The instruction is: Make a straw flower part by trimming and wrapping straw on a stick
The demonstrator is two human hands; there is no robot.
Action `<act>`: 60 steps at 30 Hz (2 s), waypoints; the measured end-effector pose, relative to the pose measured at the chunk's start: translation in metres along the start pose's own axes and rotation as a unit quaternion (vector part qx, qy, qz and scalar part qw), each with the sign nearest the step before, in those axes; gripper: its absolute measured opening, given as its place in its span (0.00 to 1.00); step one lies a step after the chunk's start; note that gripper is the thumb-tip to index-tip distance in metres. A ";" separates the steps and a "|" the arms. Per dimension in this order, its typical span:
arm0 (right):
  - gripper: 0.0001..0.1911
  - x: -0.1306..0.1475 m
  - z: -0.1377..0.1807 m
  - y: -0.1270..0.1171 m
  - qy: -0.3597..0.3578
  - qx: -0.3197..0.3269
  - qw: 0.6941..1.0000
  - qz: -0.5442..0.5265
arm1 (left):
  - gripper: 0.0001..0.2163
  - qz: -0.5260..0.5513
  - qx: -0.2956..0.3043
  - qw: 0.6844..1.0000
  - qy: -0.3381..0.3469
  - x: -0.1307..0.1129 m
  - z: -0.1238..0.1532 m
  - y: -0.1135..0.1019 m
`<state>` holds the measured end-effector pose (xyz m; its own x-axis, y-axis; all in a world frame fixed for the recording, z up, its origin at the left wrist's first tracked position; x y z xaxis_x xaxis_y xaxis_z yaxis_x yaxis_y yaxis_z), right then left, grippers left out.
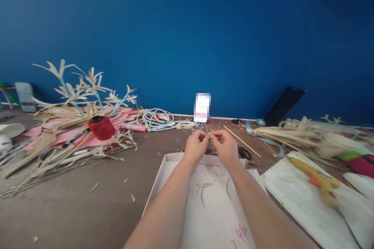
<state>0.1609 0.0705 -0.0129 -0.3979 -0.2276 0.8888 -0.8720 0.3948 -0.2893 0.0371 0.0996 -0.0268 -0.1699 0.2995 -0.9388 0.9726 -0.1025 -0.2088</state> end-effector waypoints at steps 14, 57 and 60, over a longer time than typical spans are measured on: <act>0.13 0.001 0.000 0.002 0.029 0.011 0.996 -0.088 | 0.03 -0.038 -0.034 0.999 -0.007 -0.003 0.002 -0.003; 0.08 0.020 0.008 -0.002 -0.113 0.033 0.985 0.122 | 0.08 0.129 0.024 0.990 -0.058 0.003 -0.006 -0.005; 0.08 0.024 0.008 -0.003 -0.139 0.041 0.980 0.137 | 0.10 0.161 0.046 0.984 -0.069 0.005 -0.007 -0.004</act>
<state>0.1520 0.0565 0.0063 -0.6726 -0.3606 0.6462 -0.7370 0.4052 -0.5410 0.0336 0.1079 -0.0288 0.1180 0.1065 -0.9873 0.9623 -0.2576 0.0872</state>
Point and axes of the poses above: each hand's wrist, its own z-axis away from the middle knuckle, its own y-axis out of the palm, x = y × z, the point moved 5 cm from there along -z, towards the middle knuckle, and after that the axes turned 2 degrees about x, right-handed, at the moved point
